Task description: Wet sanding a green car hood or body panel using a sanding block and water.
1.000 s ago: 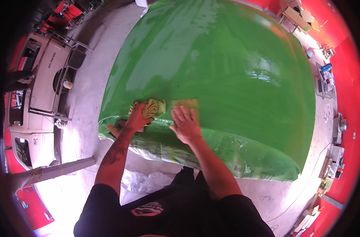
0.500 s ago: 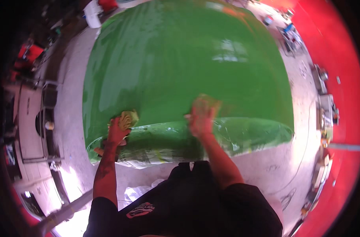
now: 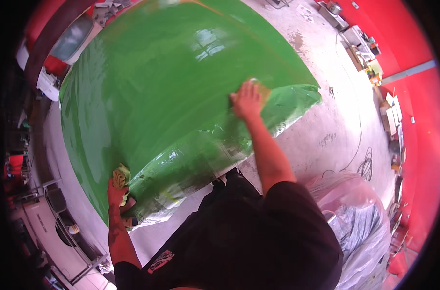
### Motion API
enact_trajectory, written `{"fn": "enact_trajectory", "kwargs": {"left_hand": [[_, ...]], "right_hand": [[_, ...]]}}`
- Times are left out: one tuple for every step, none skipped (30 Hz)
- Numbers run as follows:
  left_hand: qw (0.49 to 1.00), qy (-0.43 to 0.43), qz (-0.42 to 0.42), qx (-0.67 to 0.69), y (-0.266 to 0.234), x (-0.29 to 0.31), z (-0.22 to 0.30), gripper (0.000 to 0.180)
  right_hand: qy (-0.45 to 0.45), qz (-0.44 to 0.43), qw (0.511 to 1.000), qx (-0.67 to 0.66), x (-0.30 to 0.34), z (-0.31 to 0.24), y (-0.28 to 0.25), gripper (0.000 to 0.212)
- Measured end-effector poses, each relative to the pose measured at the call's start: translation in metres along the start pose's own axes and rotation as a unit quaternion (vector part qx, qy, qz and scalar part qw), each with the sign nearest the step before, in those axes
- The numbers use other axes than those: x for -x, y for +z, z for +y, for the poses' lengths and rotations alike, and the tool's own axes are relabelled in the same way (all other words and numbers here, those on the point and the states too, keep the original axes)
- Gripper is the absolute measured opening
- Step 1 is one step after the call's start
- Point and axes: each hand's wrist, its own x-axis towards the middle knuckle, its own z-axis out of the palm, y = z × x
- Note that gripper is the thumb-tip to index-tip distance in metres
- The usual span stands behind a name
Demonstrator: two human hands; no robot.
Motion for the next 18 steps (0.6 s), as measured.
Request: {"fn": "enact_trajectory", "kwargs": {"left_hand": [[1.0,-0.001,-0.018,0.023,-0.003,0.0,-0.002,0.068],[1.0,-0.007,-0.014,-0.012,-0.002,0.0,0.011,0.061],[1.0,0.002,-0.017,-0.019,-0.005,0.0,0.013,0.061],[1.0,-0.006,-0.011,-0.018,-0.007,0.002,0.01,0.057],[1.0,-0.015,-0.005,-0.017,-0.009,0.002,0.007,0.053],[1.0,-0.01,-0.007,-0.026,-0.012,0.006,0.002,0.053],[1.0,-0.027,0.006,0.001,-0.014,0.008,-0.003,0.049],[0.999,-0.041,0.017,0.031,-0.012,0.007,-0.001,0.045],[0.999,-0.032,0.013,0.026,-0.011,0.006,0.007,0.045],[0.997,-0.033,0.023,0.072,-0.009,0.01,0.017,0.043],[0.992,-0.035,0.03,0.119,-0.006,0.015,0.033,0.041],[0.991,-0.045,0.027,0.126,0.0,0.02,0.066,0.038],[0.992,-0.039,0.025,0.121,0.0,0.019,0.084,0.038],[0.992,-0.001,0.015,0.126,0.002,0.015,0.099,0.037],[0.991,0.032,0.011,0.132,0.002,0.016,0.113,0.037],[0.993,0.083,-0.005,0.087,0.006,0.009,0.13,0.038],[0.982,0.14,-0.044,0.121,0.013,0.002,0.157,0.042],[0.964,0.198,-0.084,0.157,0.027,-0.008,0.189,0.046]], "right_hand": [[-0.017,-0.016,1.0,0.005,0.017,-0.034,0.003,0.073],[-0.059,-0.031,0.998,0.013,0.044,-0.067,0.006,0.072],[-0.105,-0.043,0.993,0.019,0.067,-0.09,0.006,0.071],[-0.096,-0.039,0.995,0.011,0.072,-0.086,0.008,0.071],[-0.158,-0.011,0.987,-0.007,0.074,-0.083,0.012,0.072],[-0.218,0.012,0.976,-0.024,0.079,-0.081,0.014,0.072],[-0.177,0.0,0.984,-0.017,0.069,-0.067,0.005,0.073],[-0.134,-0.01,0.991,-0.006,0.047,-0.037,-0.009,0.073],[-0.083,0.008,0.997,0.0,0.026,-0.002,-0.014,0.074],[-0.033,0.026,0.999,0.005,0.004,0.032,-0.017,0.074],[0.016,0.031,0.999,-0.009,-0.013,0.067,-0.026,0.074],[0.071,0.035,0.997,-0.021,-0.027,0.095,-0.033,0.074],[0.078,0.035,0.996,-0.026,-0.043,0.105,-0.031,0.074],[0.13,0.049,0.989,-0.056,-0.057,0.116,-0.026,0.074],[0.174,0.058,0.979,-0.088,-0.063,0.117,-0.024,0.075],[0.139,0.067,0.985,-0.073,-0.059,0.103,-0.012,0.075],[0.1,0.075,0.99,-0.06,-0.047,0.063,-0.001,0.075],[0.047,0.114,0.991,-0.053,-0.026,0.022,0.005,0.075]]}}
